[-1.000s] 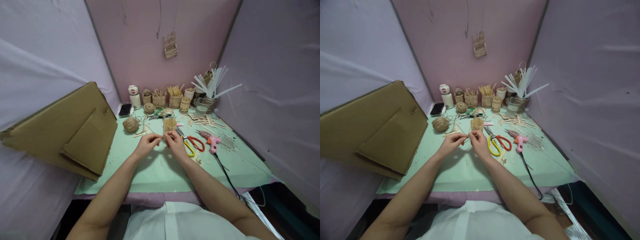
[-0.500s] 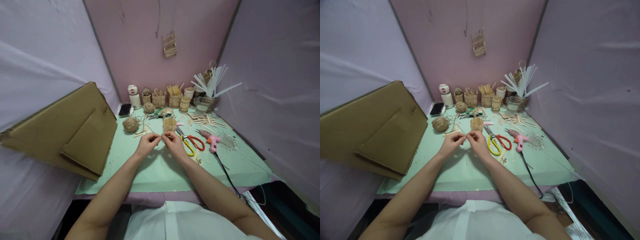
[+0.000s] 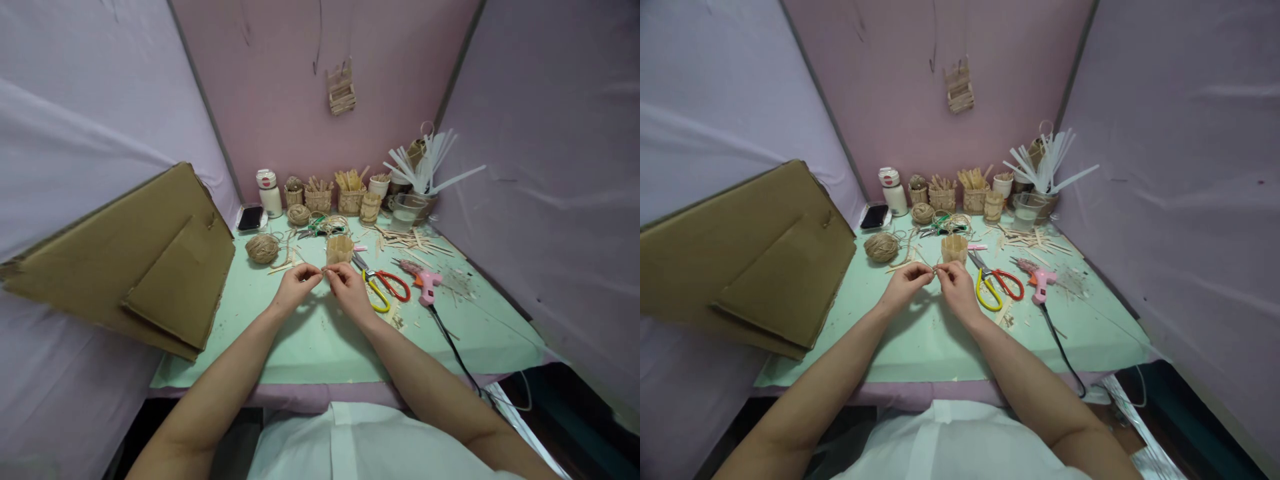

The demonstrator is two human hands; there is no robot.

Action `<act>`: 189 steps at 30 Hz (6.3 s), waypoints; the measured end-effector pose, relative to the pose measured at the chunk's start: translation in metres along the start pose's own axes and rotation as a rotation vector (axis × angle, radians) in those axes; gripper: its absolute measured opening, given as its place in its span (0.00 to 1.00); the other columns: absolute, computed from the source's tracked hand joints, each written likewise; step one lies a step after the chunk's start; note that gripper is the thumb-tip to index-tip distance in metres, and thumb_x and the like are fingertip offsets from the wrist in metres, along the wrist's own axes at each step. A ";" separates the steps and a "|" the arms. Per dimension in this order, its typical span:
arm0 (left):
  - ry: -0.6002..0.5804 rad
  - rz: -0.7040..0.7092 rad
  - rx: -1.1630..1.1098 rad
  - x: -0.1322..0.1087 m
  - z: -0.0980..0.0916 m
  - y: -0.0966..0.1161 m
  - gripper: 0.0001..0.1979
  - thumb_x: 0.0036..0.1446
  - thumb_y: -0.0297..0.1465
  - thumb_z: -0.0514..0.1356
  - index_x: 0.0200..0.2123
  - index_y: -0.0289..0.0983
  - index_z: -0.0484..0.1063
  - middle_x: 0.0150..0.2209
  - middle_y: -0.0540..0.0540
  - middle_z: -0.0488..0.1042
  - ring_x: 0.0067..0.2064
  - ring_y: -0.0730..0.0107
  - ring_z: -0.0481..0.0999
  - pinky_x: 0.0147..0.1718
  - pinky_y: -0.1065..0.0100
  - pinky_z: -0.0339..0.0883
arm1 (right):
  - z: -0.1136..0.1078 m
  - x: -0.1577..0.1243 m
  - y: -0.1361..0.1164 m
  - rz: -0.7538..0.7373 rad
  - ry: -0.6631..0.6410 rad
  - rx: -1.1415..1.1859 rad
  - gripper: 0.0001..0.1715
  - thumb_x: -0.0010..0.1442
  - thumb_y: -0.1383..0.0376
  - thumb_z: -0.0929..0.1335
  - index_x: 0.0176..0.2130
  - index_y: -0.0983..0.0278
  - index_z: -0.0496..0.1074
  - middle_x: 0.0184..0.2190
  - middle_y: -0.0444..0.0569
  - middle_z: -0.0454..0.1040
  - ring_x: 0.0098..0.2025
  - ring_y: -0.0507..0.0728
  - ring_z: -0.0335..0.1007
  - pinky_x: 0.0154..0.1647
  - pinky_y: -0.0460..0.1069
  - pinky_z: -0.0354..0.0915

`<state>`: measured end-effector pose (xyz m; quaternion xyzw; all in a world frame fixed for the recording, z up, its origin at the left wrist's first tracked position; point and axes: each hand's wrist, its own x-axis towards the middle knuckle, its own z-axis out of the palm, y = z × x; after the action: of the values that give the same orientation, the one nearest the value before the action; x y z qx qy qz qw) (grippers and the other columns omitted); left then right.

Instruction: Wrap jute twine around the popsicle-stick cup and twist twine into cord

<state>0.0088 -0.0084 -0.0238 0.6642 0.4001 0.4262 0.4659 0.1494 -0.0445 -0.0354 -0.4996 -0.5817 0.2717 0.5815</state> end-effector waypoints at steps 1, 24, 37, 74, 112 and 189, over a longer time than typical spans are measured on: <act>0.001 0.001 -0.001 0.000 0.000 0.000 0.09 0.46 0.35 0.62 0.27 0.34 0.71 0.26 0.50 0.70 0.29 0.74 0.67 0.31 0.71 0.61 | 0.000 0.000 0.000 -0.001 0.008 -0.005 0.12 0.58 0.60 0.64 0.33 0.63 0.74 0.34 0.49 0.71 0.35 0.54 0.66 0.34 0.48 0.62; -0.084 -0.220 -0.397 -0.001 0.002 0.003 0.13 0.40 0.38 0.67 0.26 0.34 0.74 0.22 0.51 0.69 0.26 0.77 0.64 0.27 0.72 0.57 | 0.001 -0.002 -0.001 0.046 0.010 0.003 0.14 0.57 0.58 0.64 0.32 0.63 0.74 0.29 0.47 0.70 0.30 0.53 0.65 0.30 0.48 0.61; 0.014 0.026 -0.098 -0.001 0.000 0.005 0.13 0.45 0.39 0.64 0.29 0.34 0.77 0.27 0.47 0.73 0.30 0.72 0.68 0.31 0.70 0.60 | 0.000 -0.002 -0.007 -0.069 0.057 -0.046 0.10 0.56 0.63 0.65 0.33 0.64 0.74 0.31 0.48 0.72 0.29 0.51 0.66 0.31 0.47 0.64; -0.008 0.009 0.017 -0.002 0.000 0.002 0.13 0.46 0.37 0.63 0.30 0.33 0.75 0.27 0.48 0.72 0.27 0.75 0.64 0.28 0.72 0.57 | -0.001 -0.002 -0.006 -0.079 0.026 -0.057 0.10 0.57 0.61 0.64 0.32 0.63 0.71 0.30 0.46 0.70 0.32 0.53 0.65 0.34 0.48 0.62; -0.359 -0.480 -0.408 -0.002 -0.018 0.010 0.15 0.42 0.37 0.68 0.28 0.31 0.72 0.25 0.46 0.73 0.21 0.83 0.63 0.19 0.77 0.53 | -0.007 0.005 -0.009 0.169 0.141 0.340 0.14 0.53 0.53 0.67 0.30 0.62 0.65 0.17 0.38 0.59 0.18 0.48 0.53 0.18 0.44 0.54; -0.068 0.063 0.193 -0.001 -0.017 0.016 0.12 0.50 0.36 0.59 0.32 0.32 0.76 0.25 0.48 0.73 0.24 0.77 0.65 0.24 0.74 0.59 | 0.000 -0.013 -0.002 -0.379 0.079 -0.296 0.17 0.59 0.67 0.62 0.49 0.58 0.63 0.46 0.53 0.58 0.31 0.51 0.65 0.33 0.50 0.67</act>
<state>-0.0056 -0.0080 -0.0053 0.7324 0.4021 0.3772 0.3995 0.1466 -0.0572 -0.0393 -0.4715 -0.6753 0.0497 0.5650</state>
